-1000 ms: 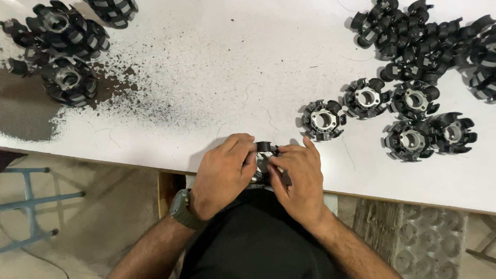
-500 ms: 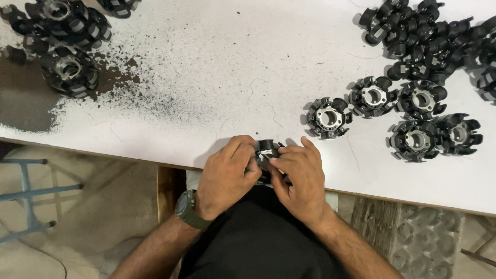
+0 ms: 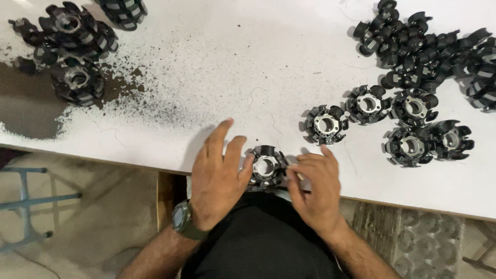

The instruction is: The person repeatedly picks up small black metal parts from a white table and rubs their edges with a small rectangular block. Finished parts are placed to the left while unfinished parts remain in a pile on the right. The person continues this cycle throughout the clip.

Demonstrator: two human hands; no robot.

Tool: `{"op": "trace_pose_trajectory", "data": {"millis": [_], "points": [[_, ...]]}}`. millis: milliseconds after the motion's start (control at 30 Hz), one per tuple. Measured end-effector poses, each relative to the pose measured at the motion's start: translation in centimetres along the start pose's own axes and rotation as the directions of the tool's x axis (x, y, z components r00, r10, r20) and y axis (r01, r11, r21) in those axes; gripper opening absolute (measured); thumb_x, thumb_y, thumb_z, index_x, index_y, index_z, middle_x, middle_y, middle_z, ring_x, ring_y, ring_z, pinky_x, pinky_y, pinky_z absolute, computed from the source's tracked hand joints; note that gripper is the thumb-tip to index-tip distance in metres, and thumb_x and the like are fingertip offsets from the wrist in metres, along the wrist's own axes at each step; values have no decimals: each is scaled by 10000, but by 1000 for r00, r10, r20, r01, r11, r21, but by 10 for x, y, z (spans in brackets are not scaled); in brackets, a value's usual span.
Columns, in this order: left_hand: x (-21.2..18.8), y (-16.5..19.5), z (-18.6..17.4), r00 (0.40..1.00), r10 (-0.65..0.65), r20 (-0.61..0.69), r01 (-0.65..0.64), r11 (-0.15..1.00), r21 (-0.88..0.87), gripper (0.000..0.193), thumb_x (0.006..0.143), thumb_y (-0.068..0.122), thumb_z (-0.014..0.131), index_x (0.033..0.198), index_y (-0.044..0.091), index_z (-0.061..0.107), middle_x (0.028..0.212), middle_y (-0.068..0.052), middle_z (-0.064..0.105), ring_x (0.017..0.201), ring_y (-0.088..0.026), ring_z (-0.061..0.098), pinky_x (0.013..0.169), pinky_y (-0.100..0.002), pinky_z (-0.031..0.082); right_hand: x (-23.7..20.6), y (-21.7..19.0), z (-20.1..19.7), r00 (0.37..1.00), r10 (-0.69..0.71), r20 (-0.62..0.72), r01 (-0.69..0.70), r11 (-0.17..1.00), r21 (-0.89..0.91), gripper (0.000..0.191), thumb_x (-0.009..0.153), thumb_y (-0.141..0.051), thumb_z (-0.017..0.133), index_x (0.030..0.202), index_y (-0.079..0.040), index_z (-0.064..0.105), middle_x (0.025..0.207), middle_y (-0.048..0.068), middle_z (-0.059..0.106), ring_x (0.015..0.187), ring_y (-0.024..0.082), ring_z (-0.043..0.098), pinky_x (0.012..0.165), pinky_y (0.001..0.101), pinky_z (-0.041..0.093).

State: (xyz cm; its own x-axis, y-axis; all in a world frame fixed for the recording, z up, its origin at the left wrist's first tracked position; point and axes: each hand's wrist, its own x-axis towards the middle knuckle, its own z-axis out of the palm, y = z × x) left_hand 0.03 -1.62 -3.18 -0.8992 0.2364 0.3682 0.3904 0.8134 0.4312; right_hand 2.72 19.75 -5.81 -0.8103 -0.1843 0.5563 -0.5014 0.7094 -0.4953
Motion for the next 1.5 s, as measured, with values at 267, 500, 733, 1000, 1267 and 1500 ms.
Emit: {"op": "trace_pose_trajectory", "data": {"millis": [267, 500, 733, 1000, 1267, 1500], "points": [[33, 32, 3, 852, -9, 523, 8, 1000, 4, 967, 743, 570, 804, 1459, 28, 445, 1340, -210, 512, 1184, -322, 489, 995, -514, 455, -22, 80, -86, 967, 92, -236, -173, 920, -353, 252, 1032, -268, 805, 1128, -85, 662, 1272, 116, 604, 1369, 275, 508, 1282, 550, 292], [94, 82, 29, 941, 263, 213, -229, 958, -172, 943, 712, 532, 864, 1390, 4, 477, 1248, -251, 537, 1128, -376, 506, 880, -550, 480, -37, 123, -118, 923, 379, -68, -333, 699, -633, 415, 874, -389, 876, 1071, -55, 726, 1583, 198, 425, 1571, 441, 235, 1246, 682, 125], [117, 84, 76, 926, 222, 305, -195, 974, -116, 802, 718, 305, 880, 1356, 36, 476, 1137, -183, 563, 1005, -360, 591, 800, -502, 527, -48, 140, -155, 935, 243, -260, -346, 788, -510, 375, 948, -320, 900, 1044, -27, 685, 1652, 222, 347, 1614, 418, 240, 1333, 608, 201], [146, 123, 93, 928, 330, 173, -284, 927, -243, 843, 698, 300, 896, 1372, 35, 464, 1096, -168, 549, 954, -329, 599, 726, -490, 547, -16, 180, -160, 759, 600, -253, -646, 644, -409, 582, 748, -359, 922, 1105, 39, 691, 1660, 240, 376, 1228, 461, 602, 996, 490, 536], [185, 141, 137, 897, 379, 228, -334, 918, -213, 899, 642, 288, 904, 1407, 110, 467, 1181, -177, 542, 968, -349, 594, 671, -456, 576, 1, 167, -162, 937, 103, -333, -254, 856, -450, 394, 894, -174, 1005, 1040, 27, 700, 1611, 198, 347, 1422, 407, 540, 1124, 461, 551], [130, 131, 100, 844, 454, 284, -391, 885, -252, 899, 682, 329, 898, 1427, 102, 449, 1187, -164, 550, 976, -340, 598, 709, -486, 554, 55, 156, -141, 954, 297, -46, -281, 827, -486, 494, 751, -241, 969, 1033, 58, 695, 1563, 257, 399, 1194, 440, 627, 963, 494, 564]]}}
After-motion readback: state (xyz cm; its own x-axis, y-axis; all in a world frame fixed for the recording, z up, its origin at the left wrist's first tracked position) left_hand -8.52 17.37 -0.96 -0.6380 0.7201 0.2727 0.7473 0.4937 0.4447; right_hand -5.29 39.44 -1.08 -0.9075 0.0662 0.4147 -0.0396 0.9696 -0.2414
